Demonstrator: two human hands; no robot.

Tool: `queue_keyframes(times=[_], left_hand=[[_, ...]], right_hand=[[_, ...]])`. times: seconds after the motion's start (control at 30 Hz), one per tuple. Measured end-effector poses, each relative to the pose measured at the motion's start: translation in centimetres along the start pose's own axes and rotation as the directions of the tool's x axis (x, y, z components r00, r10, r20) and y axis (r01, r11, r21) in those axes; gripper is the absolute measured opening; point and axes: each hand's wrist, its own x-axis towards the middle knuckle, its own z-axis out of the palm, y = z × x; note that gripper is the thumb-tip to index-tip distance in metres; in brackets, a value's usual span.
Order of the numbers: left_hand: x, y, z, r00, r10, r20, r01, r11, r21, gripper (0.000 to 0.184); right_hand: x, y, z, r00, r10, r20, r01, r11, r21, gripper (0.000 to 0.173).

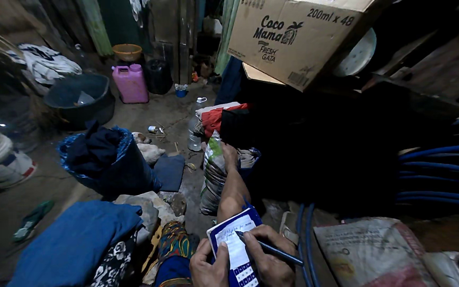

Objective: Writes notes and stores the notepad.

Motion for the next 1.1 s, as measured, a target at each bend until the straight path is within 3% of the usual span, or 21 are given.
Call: queue_keyframes(times=[0.17,0.33,0.43,0.7,0.87,1.1], left_hand=[[0.1,-0.1,0.0,1.000,0.008,0.006,-0.008,1.000,-0.006,0.009],[0.0,0.1,-0.1,1.000,-0.002,-0.005,0.002,0.999,-0.045,0.009],[-0.1,0.2,-0.4,1.000,-0.017,0.017,0.018,0.997,-0.071,0.011],[0.0,1.8,0.4,0.963,-0.231,0.138,0.258,0.938,-0.230,0.005],[0.2,1.7,0.2,0.969,-0.210,0.127,0.230,0.957,-0.175,0.002],[-0.6,1.6,0.8,0.985,-0.156,0.073,0.167,0.966,-0.197,0.002]], right_hand=[[0.0,-0.2,-0.2,1.000,0.024,0.020,-0.025,1.000,0.013,0.012],[0.5,-1.5,-0.3,0.972,0.232,-0.038,-0.214,0.939,0.271,0.005],[0.4,-2.1,-0.3,0.953,0.302,-0.020,-0.281,0.908,0.310,0.004],[0.2,-2.4,-0.2,0.956,0.293,0.006,-0.284,0.919,0.273,0.005],[0.6,-2.5,-0.6,0.958,0.285,0.010,-0.276,0.916,0.291,0.008],[-0.2,-0.7,-1.4,0.998,0.035,0.049,-0.037,0.999,0.040,0.006]])
